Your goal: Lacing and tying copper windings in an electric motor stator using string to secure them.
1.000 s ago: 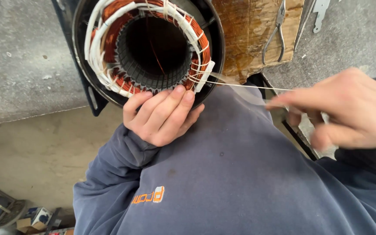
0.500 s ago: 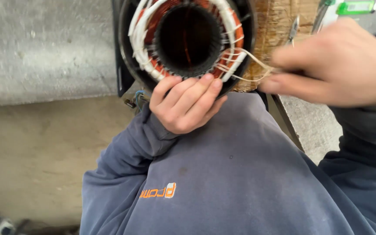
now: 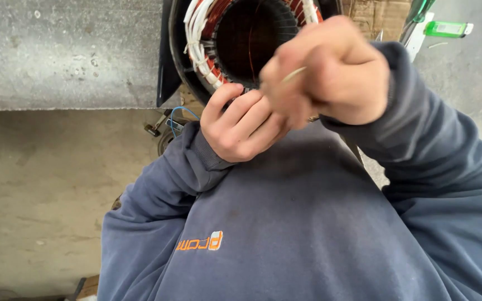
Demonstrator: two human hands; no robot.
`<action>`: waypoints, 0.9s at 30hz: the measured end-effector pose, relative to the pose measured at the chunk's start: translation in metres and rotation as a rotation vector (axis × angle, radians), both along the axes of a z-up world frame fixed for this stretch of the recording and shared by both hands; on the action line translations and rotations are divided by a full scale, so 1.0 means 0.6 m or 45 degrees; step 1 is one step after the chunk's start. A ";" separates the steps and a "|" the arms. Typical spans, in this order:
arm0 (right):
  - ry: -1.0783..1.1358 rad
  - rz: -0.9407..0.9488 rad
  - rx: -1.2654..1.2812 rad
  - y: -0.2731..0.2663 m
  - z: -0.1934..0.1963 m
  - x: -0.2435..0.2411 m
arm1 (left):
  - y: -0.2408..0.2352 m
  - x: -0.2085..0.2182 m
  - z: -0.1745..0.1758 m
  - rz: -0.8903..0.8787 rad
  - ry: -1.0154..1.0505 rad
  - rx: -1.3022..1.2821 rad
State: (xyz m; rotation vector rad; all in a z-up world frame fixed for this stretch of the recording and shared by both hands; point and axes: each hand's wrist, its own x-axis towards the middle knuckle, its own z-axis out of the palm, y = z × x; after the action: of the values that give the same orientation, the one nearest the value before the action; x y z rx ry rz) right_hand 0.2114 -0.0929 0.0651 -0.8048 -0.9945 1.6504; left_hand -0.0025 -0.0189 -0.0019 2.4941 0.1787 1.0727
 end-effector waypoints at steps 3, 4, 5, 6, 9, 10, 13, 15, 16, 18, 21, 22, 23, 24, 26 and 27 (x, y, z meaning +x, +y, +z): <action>0.087 -0.063 -0.002 0.005 0.044 -0.012 | 0.005 -0.001 0.001 0.045 -0.001 0.109; 0.036 -0.060 0.103 0.010 0.064 -0.012 | 0.006 0.000 -0.002 0.056 -0.028 0.167; 0.035 -0.044 0.113 0.007 0.071 -0.012 | 0.008 0.001 -0.002 0.073 -0.029 0.176; -0.053 0.031 0.237 0.003 0.076 -0.013 | 0.009 -0.001 -0.002 0.070 -0.041 0.213; -0.156 0.096 0.396 -0.025 0.084 -0.014 | 0.009 -0.001 -0.005 0.061 -0.054 0.257; -0.176 0.085 0.425 -0.036 0.085 -0.014 | 0.008 0.000 -0.006 0.054 -0.061 0.262; -0.193 0.082 0.449 -0.051 0.077 -0.009 | 0.008 0.000 -0.014 0.058 -0.081 0.293; -0.208 0.068 0.432 -0.054 0.082 -0.009 | 0.006 0.003 -0.019 0.079 -0.101 0.316; -0.220 0.063 0.421 -0.051 0.083 -0.011 | 0.006 -0.001 -0.020 0.108 -0.119 0.346; -0.235 0.060 0.400 -0.050 0.091 -0.017 | 0.004 -0.007 -0.015 0.104 -0.100 0.342; -0.289 0.027 0.347 -0.058 0.101 -0.022 | -0.011 -0.006 0.001 0.122 -0.057 0.295; -0.322 0.005 0.315 -0.065 0.104 -0.021 | -0.020 -0.004 0.007 0.155 -0.027 0.252; -0.314 0.016 0.335 -0.073 0.098 -0.021 | -0.027 0.003 0.023 0.169 -0.020 0.271; -0.318 -0.007 0.308 -0.084 0.093 -0.019 | -0.038 0.010 0.039 0.244 0.032 0.181; -0.322 -0.004 0.313 -0.107 0.075 -0.014 | -0.061 0.028 0.061 0.352 0.076 0.118; -0.286 -0.045 0.307 -0.117 0.062 -0.010 | -0.070 0.038 0.066 0.465 0.149 0.152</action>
State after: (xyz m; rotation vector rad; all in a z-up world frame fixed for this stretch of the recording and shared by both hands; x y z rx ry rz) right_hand 0.2056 -0.1633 0.1024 -0.8499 -1.3012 1.3978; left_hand 0.0201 -0.0610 0.0380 2.7002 0.6435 1.1009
